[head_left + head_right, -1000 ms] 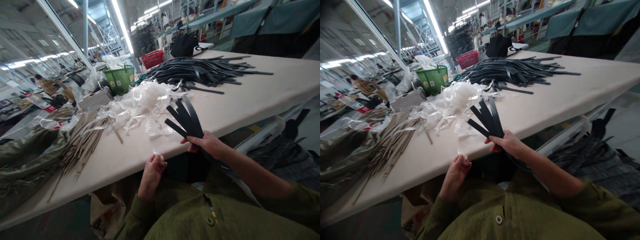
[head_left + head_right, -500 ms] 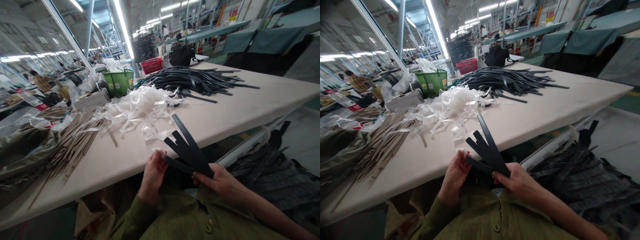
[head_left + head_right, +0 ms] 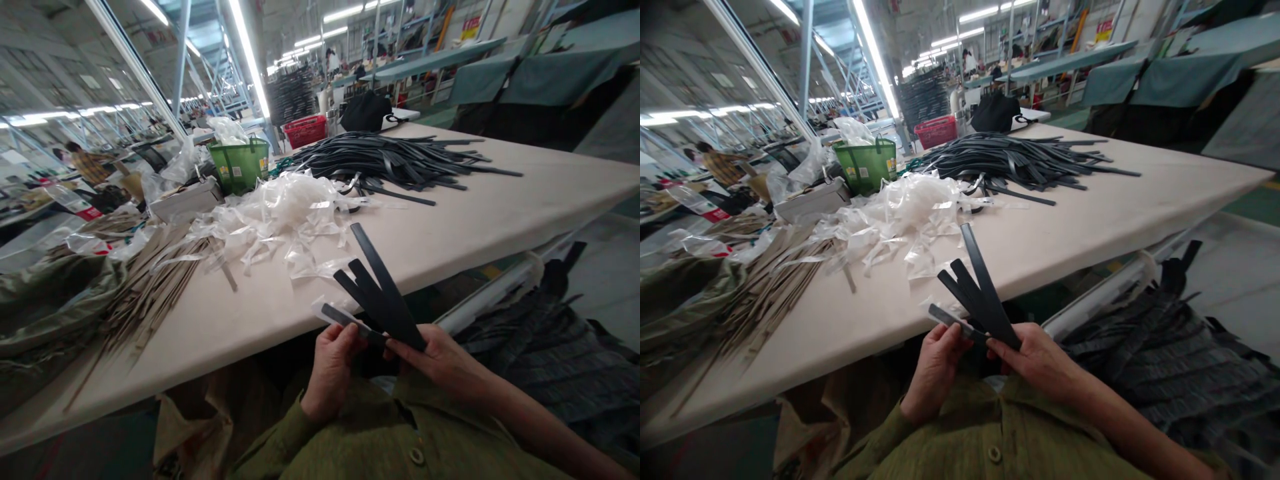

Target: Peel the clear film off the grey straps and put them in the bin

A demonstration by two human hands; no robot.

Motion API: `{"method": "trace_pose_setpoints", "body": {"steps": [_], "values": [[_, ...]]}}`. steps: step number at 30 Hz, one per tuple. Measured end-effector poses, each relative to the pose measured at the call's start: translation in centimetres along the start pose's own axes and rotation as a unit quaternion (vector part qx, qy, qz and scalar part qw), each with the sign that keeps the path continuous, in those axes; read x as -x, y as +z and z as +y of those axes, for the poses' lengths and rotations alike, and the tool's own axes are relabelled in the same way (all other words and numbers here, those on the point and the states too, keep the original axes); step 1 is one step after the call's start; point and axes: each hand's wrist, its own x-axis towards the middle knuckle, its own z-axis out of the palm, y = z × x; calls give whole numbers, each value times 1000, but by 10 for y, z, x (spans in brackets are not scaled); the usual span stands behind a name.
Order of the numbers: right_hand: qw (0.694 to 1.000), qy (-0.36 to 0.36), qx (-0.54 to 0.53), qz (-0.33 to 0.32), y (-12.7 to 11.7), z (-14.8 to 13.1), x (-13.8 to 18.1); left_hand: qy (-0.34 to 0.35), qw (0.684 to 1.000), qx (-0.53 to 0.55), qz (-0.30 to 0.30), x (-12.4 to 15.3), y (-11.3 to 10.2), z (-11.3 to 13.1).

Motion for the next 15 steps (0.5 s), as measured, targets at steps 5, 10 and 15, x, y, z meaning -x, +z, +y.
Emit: {"method": "trace_pose_setpoints", "body": {"steps": [5, 10, 15], "values": [[998, 52, -25, -4, -20, 21, 14, 59, 994, 52, 80, -2, -14, 8], [997, -26, 58, 46, -2, 5, 4, 14, 997, -72, -28, 13, 0, -10], [999, -20, 26, -12, -17, 7, 5, 89, 991, -94, 22, 20, -10, -1]]}}
